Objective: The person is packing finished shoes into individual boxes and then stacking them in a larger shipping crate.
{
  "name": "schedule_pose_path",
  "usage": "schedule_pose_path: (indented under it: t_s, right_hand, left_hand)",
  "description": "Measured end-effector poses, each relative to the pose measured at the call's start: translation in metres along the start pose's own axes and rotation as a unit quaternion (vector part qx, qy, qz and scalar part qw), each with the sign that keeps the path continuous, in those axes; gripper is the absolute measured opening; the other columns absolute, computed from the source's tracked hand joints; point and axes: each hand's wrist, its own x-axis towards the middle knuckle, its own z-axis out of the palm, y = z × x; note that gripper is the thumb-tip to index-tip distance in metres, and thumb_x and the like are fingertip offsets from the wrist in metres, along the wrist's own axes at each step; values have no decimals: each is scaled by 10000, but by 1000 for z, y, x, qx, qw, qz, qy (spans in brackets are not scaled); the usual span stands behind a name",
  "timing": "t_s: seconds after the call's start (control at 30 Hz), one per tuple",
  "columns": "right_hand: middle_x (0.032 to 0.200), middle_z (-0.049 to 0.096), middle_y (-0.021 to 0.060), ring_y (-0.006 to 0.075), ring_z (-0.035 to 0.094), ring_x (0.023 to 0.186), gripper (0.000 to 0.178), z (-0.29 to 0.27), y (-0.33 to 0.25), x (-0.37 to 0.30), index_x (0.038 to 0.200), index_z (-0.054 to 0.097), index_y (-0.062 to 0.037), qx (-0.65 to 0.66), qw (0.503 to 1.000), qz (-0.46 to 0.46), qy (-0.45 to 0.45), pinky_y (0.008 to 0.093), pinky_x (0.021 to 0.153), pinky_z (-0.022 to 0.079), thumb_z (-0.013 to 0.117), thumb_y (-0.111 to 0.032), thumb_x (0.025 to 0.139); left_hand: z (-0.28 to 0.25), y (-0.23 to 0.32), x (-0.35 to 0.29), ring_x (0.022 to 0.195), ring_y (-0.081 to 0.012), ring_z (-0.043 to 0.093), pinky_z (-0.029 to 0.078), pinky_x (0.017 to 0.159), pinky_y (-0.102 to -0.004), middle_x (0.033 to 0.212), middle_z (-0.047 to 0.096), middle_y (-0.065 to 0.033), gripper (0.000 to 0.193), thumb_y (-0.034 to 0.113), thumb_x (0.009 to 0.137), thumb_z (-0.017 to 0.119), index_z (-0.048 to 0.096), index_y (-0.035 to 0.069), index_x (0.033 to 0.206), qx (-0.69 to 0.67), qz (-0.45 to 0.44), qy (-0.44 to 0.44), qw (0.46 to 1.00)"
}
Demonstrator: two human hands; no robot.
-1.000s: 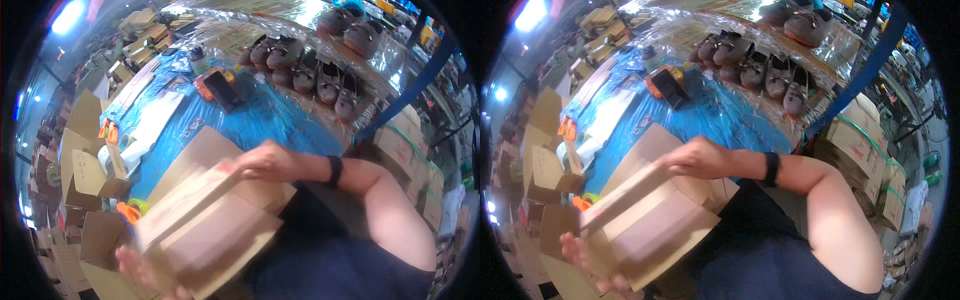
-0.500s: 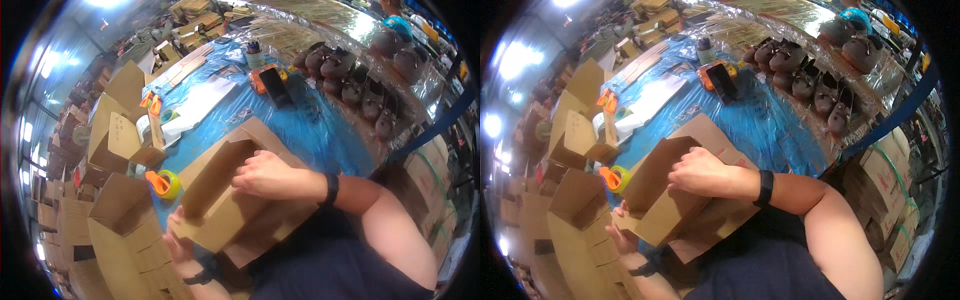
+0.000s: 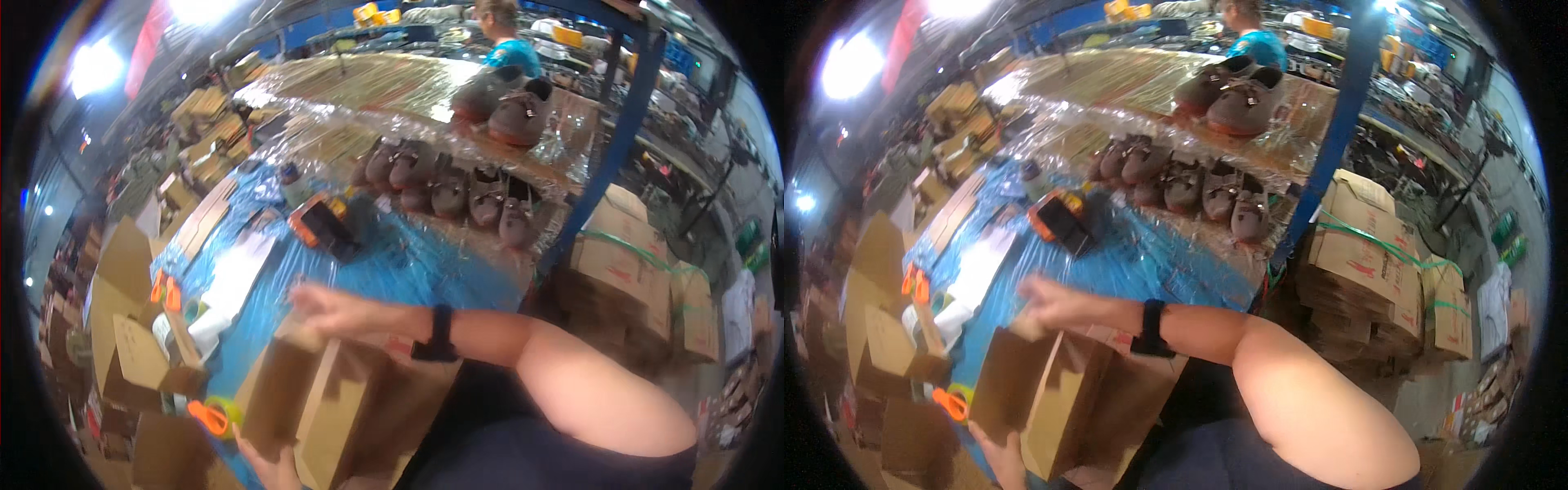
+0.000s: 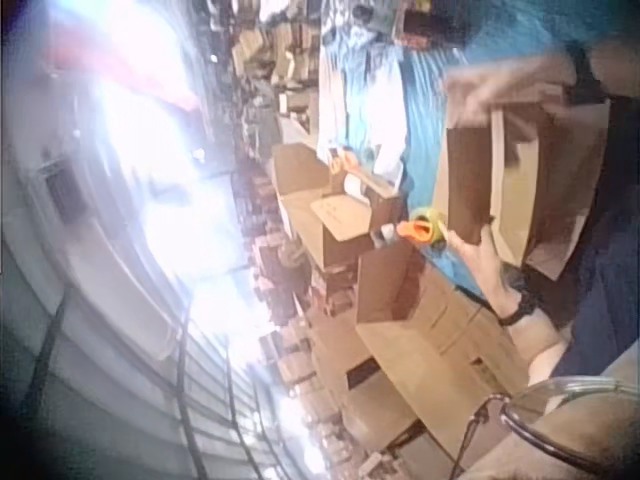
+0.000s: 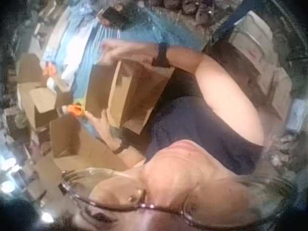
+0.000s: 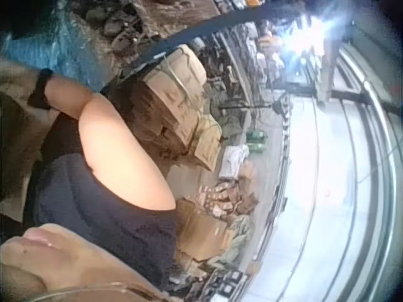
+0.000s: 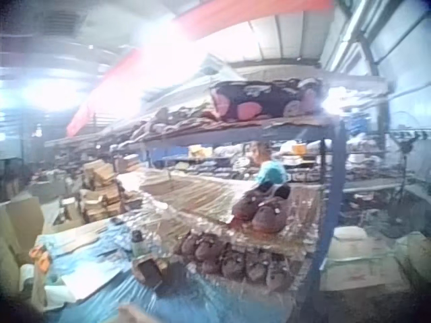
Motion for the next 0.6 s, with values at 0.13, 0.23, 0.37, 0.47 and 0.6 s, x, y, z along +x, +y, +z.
schedule_pose_path:
  t_s: [0.13,0.23,0.37,0.47,0.6]
  right_hand:
    - [1279,513,174,301,543,1174,605,12,46,-10,1347,466,-14,-27,985,85,-145,373,971,472,582,35,756]
    - [1272,521,190,321,509,1223,635,1,13,1,1357,464,-6,151,923,257,-245,381,1013,443,604,7,738]
    - [1231,568,177,304,571,1139,565,3,13,-13,1303,513,-4,-30,978,78,-190,370,875,509,672,-41,762]
    - [1221,558,158,329,565,1135,528,2,-16,-16,1266,533,-63,-128,976,-30,-171,395,879,523,686,-40,761]
    - [1180,568,119,321,582,1109,351,-15,-79,-21,1139,593,-103,-160,937,-291,-109,440,854,551,679,-85,799]
  left_hand:
    - [-27,35,10,1070,-316,630,507,916,-392,1070,688,-142,309,-128,751,581,724,47,962,-77,173,-108,976]
    - [-33,20,21,1099,-319,623,503,923,-403,1125,666,-184,337,-92,771,606,712,35,1064,-138,151,-268,941]
    - [-48,93,32,1148,-362,595,489,943,-424,1205,629,-222,448,-10,849,626,590,15,1295,49,140,-247,958]
    - [-50,90,43,1208,-350,562,464,974,-431,1289,591,-218,542,89,934,623,441,12,1438,49,83,-319,943]
    - [-74,44,45,974,-233,653,510,801,-324,1090,695,-116,293,139,973,623,600,7,1233,-252,-105,-344,898]
